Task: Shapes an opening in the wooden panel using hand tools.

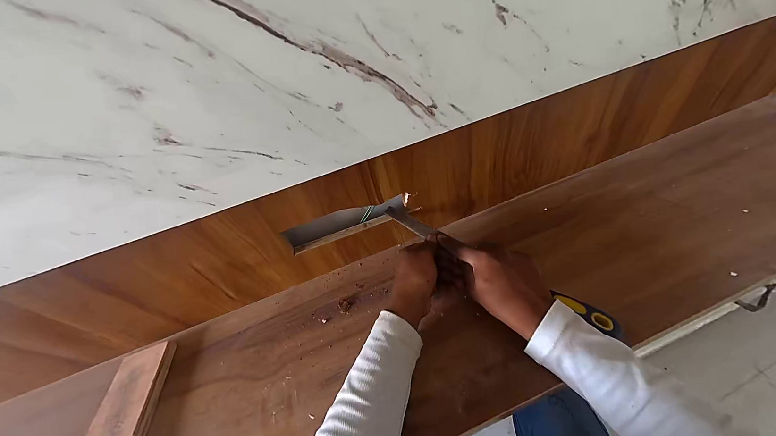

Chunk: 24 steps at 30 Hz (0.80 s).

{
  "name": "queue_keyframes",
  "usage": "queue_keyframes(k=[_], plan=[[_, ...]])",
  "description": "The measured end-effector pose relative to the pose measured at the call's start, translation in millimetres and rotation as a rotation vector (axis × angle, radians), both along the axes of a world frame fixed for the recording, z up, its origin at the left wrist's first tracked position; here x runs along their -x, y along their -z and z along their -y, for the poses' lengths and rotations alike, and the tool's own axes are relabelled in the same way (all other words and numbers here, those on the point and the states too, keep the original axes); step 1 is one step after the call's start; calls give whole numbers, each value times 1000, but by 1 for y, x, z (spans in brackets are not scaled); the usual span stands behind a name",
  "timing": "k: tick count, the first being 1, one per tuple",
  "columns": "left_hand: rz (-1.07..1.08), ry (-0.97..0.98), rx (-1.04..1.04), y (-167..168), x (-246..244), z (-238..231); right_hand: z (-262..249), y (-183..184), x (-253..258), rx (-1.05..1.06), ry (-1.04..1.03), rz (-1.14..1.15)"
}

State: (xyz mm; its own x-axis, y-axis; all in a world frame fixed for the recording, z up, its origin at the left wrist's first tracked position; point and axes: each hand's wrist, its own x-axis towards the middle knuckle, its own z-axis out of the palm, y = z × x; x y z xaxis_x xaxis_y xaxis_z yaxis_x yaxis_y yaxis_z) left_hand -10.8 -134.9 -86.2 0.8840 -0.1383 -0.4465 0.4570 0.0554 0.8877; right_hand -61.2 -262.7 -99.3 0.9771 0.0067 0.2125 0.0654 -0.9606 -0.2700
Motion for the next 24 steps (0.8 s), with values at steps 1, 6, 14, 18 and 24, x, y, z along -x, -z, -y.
queue_keyframes(k=[1,6,14,18,24], plan=[[3,12,-14,-2,-3,2,1,-4,-2,-3,16,-25],[141,35,-57,0,24,-18,-2,-22,18,-425,-73,-284],[290,-11,-276,-8,126,-101,-74,-27,29,-1657,-45,-776],[159,35,-52,-17,193,-102,-117,-35,23,-1937,-76,-721],[212,-219,326,-18,215,-83,-148,-51,31,-1830,-240,-772]])
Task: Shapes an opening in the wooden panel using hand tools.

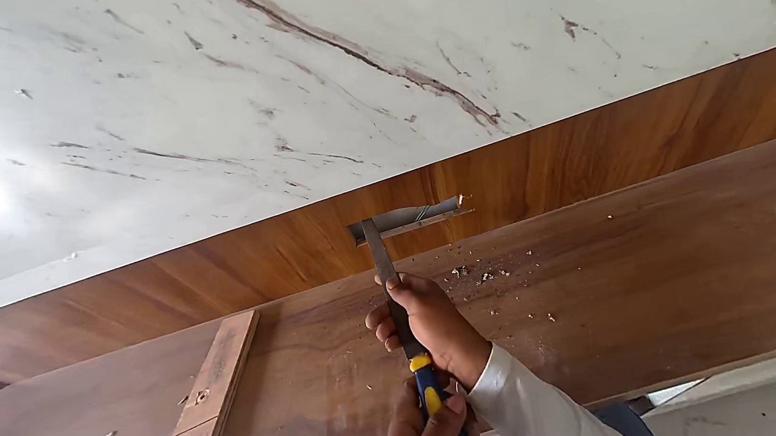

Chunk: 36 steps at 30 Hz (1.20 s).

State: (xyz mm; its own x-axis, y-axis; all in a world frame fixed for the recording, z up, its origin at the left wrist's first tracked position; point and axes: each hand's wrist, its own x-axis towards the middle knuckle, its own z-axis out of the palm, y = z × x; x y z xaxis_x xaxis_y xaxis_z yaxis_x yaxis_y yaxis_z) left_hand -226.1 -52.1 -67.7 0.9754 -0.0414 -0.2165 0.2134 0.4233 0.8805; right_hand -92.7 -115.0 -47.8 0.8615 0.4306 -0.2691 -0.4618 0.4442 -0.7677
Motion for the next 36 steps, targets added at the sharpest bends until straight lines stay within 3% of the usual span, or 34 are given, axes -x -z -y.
queue_keyframes(k=[5,12,17,24,32,36], plan=[[85,-149,31,-25,-3,9,-8,-10,-4,62,28,138],[74,-93,-25,-49,-43,7,2,-21,-28,186,85,220],[89,-83,-10,-41,-45,12,-2,-24,-39,231,119,146],[94,-119,51,-30,-18,52,30,-23,-13,335,39,172],[121,-77,-64,-49,-62,62,43,-34,-57,375,41,253],[78,-127,-56,-41,-62,83,55,-28,-62,382,-24,244]])
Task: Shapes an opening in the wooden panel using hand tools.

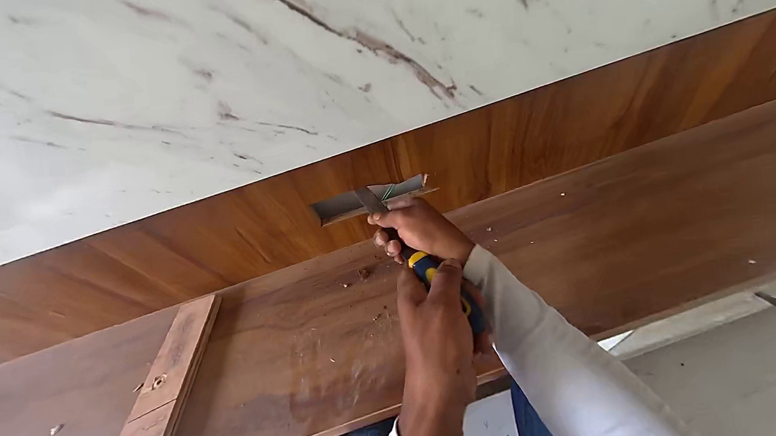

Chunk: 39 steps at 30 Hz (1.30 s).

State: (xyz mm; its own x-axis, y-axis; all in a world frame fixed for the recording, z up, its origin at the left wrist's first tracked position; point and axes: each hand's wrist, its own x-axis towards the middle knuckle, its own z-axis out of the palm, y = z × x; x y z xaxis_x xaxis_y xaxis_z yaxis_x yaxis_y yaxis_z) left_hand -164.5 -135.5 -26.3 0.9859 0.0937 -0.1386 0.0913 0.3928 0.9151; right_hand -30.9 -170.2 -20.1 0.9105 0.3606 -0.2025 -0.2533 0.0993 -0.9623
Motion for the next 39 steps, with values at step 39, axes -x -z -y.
queue_keyframes(k=[39], plan=[[2,-124,185,36,-178,-38,34,3,-15,1437,206,814]])
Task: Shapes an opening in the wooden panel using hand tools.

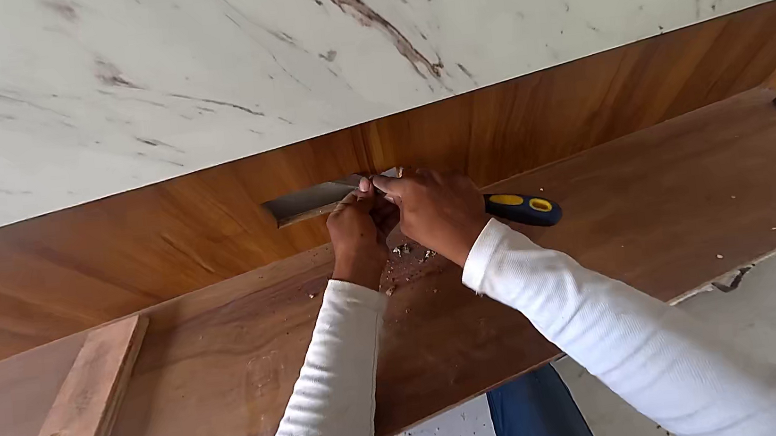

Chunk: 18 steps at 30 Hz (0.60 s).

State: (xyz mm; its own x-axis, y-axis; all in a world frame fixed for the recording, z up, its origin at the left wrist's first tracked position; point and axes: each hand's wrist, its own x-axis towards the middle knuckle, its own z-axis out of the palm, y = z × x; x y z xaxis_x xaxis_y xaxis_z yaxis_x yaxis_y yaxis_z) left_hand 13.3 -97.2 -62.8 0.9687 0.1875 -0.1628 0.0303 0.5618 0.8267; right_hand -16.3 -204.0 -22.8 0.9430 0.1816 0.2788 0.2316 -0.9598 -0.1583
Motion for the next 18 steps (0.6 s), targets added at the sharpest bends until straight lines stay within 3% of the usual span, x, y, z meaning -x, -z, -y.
queue_keyframes(k=[4,10,18], plan=[[-9,60,-17,3,12,-5,6,-8,9,10,-63,-96],[14,114,-4,3,38,9,28,-4,33,-9,-97,-41],[-42,25,-66,-4,-4,28,34,-4,-1,-29,3,-65]])
